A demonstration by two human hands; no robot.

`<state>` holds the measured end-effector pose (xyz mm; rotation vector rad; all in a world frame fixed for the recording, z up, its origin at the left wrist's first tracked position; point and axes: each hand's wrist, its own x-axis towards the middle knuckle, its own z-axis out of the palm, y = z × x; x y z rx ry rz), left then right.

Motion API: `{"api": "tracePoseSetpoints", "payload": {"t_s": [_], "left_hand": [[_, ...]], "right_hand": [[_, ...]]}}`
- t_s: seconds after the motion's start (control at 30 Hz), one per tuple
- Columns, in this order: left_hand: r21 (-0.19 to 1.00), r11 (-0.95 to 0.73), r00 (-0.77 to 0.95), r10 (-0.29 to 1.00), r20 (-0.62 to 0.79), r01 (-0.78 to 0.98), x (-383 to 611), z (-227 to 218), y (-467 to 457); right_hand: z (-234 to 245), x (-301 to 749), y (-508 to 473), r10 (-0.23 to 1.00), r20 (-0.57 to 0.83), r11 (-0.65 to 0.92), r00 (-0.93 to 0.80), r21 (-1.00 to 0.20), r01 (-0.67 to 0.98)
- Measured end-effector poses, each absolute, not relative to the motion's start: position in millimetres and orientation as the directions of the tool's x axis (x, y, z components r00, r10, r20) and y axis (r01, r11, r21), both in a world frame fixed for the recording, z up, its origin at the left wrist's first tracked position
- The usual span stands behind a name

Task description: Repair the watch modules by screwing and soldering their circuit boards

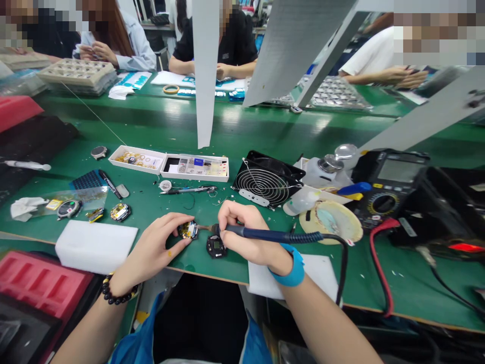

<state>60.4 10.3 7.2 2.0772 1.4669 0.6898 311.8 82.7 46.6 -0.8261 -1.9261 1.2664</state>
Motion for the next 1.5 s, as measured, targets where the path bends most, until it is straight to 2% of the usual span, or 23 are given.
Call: {"api": "tracePoseSetpoints", "payload": {"t_s": [0.33, 0.53, 0.73, 0.87, 0.97, 1.1, 1.5], "left_hand": [[0.67, -0.283, 0.273, 0.954, 0.123, 0.686, 61, 10, 11], [0.675, -0.273, 0.26, 0.958, 0.123, 0.686, 62, 8, 9], [0.643, -0.289, 0.27, 0.954, 0.131, 0.71, 63, 10, 7], [0.629, -0.227, 0.173, 0.974, 0.147, 0.743, 70, 8, 7], [0.57, -0.187, 0.093, 0.978, 0.189, 0.8, 78, 5, 9], [0.527, -0.189, 0.085, 0.973, 0.215, 0.829, 83, 2, 10], [0.637, -0.205, 0.14, 0.978, 0.152, 0.743, 68, 9, 1]], "right_hand": [[47, 315, 84, 0.798, 0.238, 0.365, -0.554, -0.922, 0.129], [45, 318, 84, 0.814, 0.236, 0.325, -0.532, -0.943, 0.079], [42, 321, 85, 0.822, 0.241, 0.32, -0.516, -0.945, 0.068], [39, 325, 86, 0.831, 0.254, 0.317, -0.494, -0.947, 0.046], [39, 326, 87, 0.838, 0.25, 0.316, -0.484, -0.947, 0.059], [42, 325, 87, 0.845, 0.268, 0.329, -0.463, -0.943, 0.055], [52, 323, 88, 0.867, 0.295, 0.343, -0.402, -0.938, 0.05]]}}
